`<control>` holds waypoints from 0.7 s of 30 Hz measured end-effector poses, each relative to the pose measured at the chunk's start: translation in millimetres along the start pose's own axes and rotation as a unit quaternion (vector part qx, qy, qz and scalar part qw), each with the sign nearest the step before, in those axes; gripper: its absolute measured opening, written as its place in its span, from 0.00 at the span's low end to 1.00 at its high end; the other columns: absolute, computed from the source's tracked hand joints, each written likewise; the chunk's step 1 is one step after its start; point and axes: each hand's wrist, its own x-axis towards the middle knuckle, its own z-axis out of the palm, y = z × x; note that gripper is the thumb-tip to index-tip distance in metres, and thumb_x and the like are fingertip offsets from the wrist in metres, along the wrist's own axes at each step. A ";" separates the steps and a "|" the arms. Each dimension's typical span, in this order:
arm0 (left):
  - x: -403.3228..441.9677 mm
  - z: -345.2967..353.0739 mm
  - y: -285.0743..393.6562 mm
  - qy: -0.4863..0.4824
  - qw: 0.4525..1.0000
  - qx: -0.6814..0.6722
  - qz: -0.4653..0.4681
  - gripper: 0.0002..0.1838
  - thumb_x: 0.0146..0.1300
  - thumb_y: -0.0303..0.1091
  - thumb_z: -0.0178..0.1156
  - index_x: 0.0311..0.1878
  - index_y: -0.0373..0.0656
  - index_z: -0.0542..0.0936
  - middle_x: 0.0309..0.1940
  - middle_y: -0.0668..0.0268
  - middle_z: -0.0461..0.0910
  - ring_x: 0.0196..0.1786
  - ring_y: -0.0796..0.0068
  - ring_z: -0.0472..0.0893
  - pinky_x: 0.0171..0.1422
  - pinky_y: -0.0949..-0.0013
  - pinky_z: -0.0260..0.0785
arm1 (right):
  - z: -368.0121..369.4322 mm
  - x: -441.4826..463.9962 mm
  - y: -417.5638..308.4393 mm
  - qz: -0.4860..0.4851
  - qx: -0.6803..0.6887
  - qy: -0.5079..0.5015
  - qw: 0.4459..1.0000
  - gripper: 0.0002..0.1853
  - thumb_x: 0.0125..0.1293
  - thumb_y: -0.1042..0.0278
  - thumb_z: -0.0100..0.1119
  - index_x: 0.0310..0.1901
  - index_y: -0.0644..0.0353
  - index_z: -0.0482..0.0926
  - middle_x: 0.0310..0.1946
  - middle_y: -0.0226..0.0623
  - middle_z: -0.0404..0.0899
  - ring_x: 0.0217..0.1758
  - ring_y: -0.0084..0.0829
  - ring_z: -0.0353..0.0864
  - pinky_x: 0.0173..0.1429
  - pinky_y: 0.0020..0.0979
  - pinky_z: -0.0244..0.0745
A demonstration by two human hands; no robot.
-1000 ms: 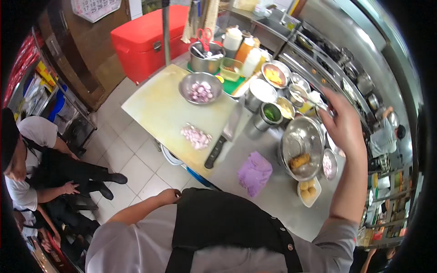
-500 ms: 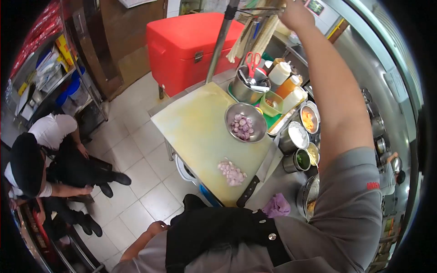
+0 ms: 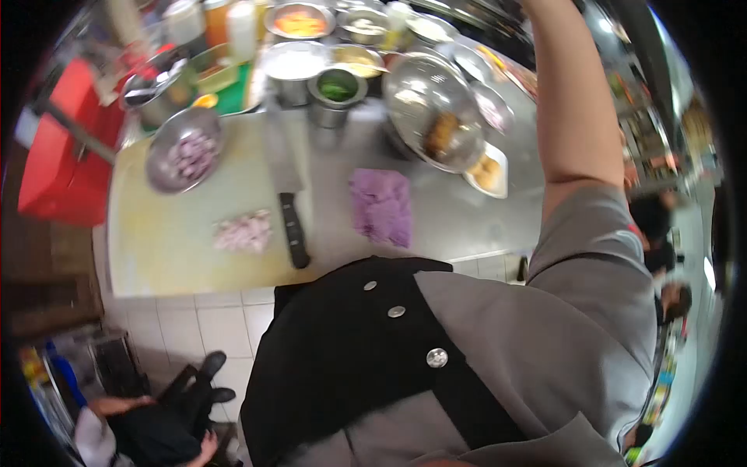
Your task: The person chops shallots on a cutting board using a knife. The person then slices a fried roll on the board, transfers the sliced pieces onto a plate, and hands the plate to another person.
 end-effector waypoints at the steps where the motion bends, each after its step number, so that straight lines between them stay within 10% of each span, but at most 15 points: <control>1: 3.7 -11.3 6.9 -0.003 1.000 0.015 0.008 0.23 0.73 0.49 0.54 0.46 0.40 0.89 0.41 0.54 0.90 0.46 0.62 0.88 0.54 0.58 0.78 | -13.4 -29.9 33.2 0.049 -0.046 -0.007 0.998 0.19 0.76 0.54 0.59 0.53 0.62 0.85 0.42 0.55 0.88 0.47 0.42 0.89 0.54 0.42 0.81; 6: 1.4 -48.6 58.4 -0.001 0.996 0.072 0.059 0.23 0.77 0.47 0.49 0.45 0.39 0.89 0.41 0.55 0.90 0.45 0.65 0.88 0.54 0.59 0.78 | -28.1 -230.2 173.8 0.278 -0.077 -0.061 0.956 0.25 0.79 0.46 0.57 0.60 0.61 0.83 0.49 0.52 0.88 0.53 0.38 0.88 0.59 0.35 0.79; 10: -50.6 -53.6 163.9 -0.007 0.990 0.060 0.131 0.24 0.80 0.44 0.46 0.45 0.39 0.89 0.41 0.57 0.90 0.45 0.67 0.87 0.53 0.59 0.78 | 6.1 -346.5 165.6 0.301 0.157 -0.047 0.940 0.28 0.78 0.45 0.59 0.65 0.62 0.79 0.52 0.47 0.87 0.55 0.39 0.85 0.62 0.37 0.78; 12: -98.1 -41.1 241.8 -0.026 0.980 -0.079 0.179 0.25 0.81 0.43 0.44 0.45 0.38 0.89 0.41 0.57 0.90 0.44 0.68 0.87 0.53 0.59 0.77 | 38.8 -358.7 129.9 0.204 0.345 -0.092 0.912 0.31 0.79 0.49 0.56 0.75 0.61 0.70 0.67 0.49 0.78 0.66 0.39 0.79 0.68 0.40 0.73; 15: -172.4 -18.8 367.2 -0.113 0.770 -0.525 0.345 0.38 0.84 0.60 0.36 0.79 0.37 0.66 0.69 0.57 0.78 0.68 0.64 0.80 0.74 0.56 0.70 | 72.9 -328.0 57.6 -0.068 0.424 -0.200 0.881 0.43 0.76 0.41 0.52 0.80 0.66 0.59 0.78 0.56 0.63 0.82 0.52 0.62 0.82 0.46 0.56; 17: -182.7 -10.2 413.2 -0.205 0.668 -0.604 0.384 0.45 0.78 0.68 0.41 0.80 0.34 0.63 0.76 0.49 0.69 0.75 0.58 0.73 0.77 0.48 0.68 | 82.9 -319.3 23.3 -0.204 0.466 -0.212 0.834 0.49 0.71 0.35 0.56 0.80 0.66 0.59 0.80 0.58 0.60 0.84 0.55 0.58 0.84 0.47 0.53; 21: -221.1 22.7 462.9 -0.201 0.671 -0.607 0.374 0.55 0.71 0.77 0.42 0.80 0.33 0.60 0.78 0.51 0.65 0.77 0.58 0.69 0.78 0.48 0.63 | 8.7 -275.5 36.9 -0.435 0.308 -0.200 0.822 0.58 0.62 0.27 0.64 0.80 0.66 0.59 0.81 0.59 0.58 0.84 0.56 0.58 0.84 0.50 0.53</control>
